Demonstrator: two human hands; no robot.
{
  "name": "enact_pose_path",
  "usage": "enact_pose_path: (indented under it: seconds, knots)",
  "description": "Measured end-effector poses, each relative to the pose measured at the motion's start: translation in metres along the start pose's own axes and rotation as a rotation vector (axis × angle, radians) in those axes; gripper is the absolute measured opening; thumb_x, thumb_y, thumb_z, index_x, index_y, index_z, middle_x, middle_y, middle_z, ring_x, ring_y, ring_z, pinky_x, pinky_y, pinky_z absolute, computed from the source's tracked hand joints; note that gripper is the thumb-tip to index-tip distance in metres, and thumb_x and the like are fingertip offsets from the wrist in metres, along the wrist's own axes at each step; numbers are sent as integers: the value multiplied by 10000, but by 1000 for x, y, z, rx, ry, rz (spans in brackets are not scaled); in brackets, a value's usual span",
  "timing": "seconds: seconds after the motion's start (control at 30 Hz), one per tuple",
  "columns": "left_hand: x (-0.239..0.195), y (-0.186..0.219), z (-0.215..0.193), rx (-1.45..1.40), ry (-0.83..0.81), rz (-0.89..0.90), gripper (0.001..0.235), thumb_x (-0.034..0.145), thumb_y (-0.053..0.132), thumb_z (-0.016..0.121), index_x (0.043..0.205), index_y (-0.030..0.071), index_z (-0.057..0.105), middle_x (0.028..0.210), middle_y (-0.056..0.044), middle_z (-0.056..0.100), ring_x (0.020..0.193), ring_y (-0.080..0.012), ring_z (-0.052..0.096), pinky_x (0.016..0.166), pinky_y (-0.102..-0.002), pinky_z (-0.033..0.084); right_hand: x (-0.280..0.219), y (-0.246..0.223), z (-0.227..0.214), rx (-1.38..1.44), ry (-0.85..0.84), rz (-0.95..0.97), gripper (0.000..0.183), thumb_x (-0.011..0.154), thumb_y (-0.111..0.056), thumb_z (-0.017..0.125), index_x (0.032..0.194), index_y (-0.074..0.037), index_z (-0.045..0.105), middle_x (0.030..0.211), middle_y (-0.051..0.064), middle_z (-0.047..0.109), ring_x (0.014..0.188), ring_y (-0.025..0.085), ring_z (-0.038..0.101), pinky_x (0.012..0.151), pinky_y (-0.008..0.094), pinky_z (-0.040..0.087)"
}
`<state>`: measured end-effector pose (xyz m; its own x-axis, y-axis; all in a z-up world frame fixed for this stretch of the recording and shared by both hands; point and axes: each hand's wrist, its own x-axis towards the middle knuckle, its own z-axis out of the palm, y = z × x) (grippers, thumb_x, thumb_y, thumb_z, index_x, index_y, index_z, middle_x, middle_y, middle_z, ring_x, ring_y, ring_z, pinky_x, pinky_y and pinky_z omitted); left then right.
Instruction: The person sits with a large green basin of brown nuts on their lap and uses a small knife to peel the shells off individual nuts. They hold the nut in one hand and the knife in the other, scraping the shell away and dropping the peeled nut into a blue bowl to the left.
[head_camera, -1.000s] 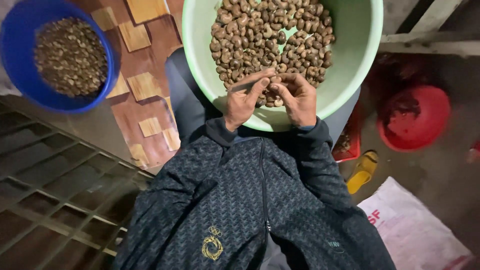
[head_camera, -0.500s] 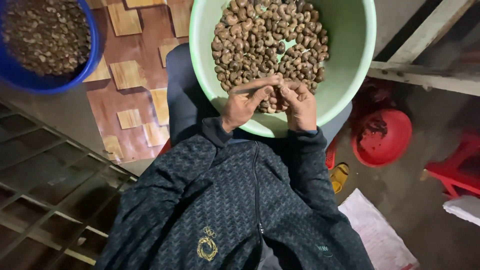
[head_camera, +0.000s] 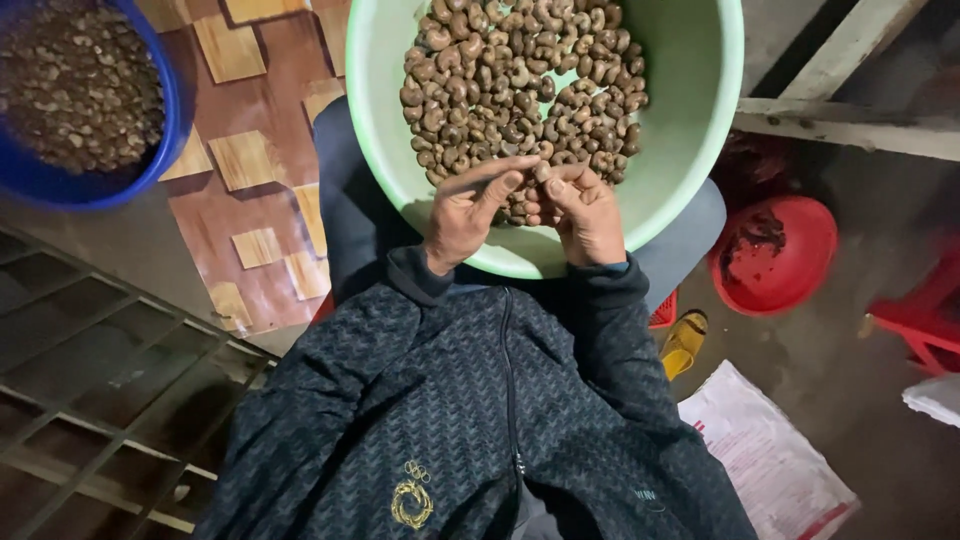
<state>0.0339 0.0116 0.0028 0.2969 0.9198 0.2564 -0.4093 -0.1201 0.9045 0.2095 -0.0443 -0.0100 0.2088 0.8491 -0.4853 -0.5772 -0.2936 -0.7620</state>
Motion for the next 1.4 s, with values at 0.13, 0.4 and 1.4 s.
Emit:
enact_pose_path:
  seconds: [0.13, 0.4, 1.4]
  knots:
    - [-5, 0, -2, 0, -46, -44, 268, 1221, 127, 592, 1429, 31, 731, 1324, -245, 781, 1281, -424, 740, 1036, -620, 674, -8, -8, 15, -127, 12, -133, 225, 939, -86, 777, 1120, -23, 659, 868, 156, 744, 680, 200, 758, 568, 295, 660]
    - [-5, 0, 1, 87, -46, -33, 240, 1218, 145, 614, 1396, 64, 754, 1412, -204, 745, 1365, -461, 678, 1113, -684, 629, -9, -5, 16, -391, -55, -415, 244, 992, -44, 754, 1176, 63, 633, 933, 237, 714, 797, 210, 723, 652, 341, 637]
    - [-3, 18, 7, 135, -69, -39, 245, 1233, 138, 590, 1413, 90, 748, 1415, -162, 755, 1281, -314, 760, 1055, -561, 686, -4, 2, 3, -189, -40, -238, 299, 1062, -152, 649, 1314, 8, 623, 1137, 192, 730, 950, 260, 760, 780, 424, 665]
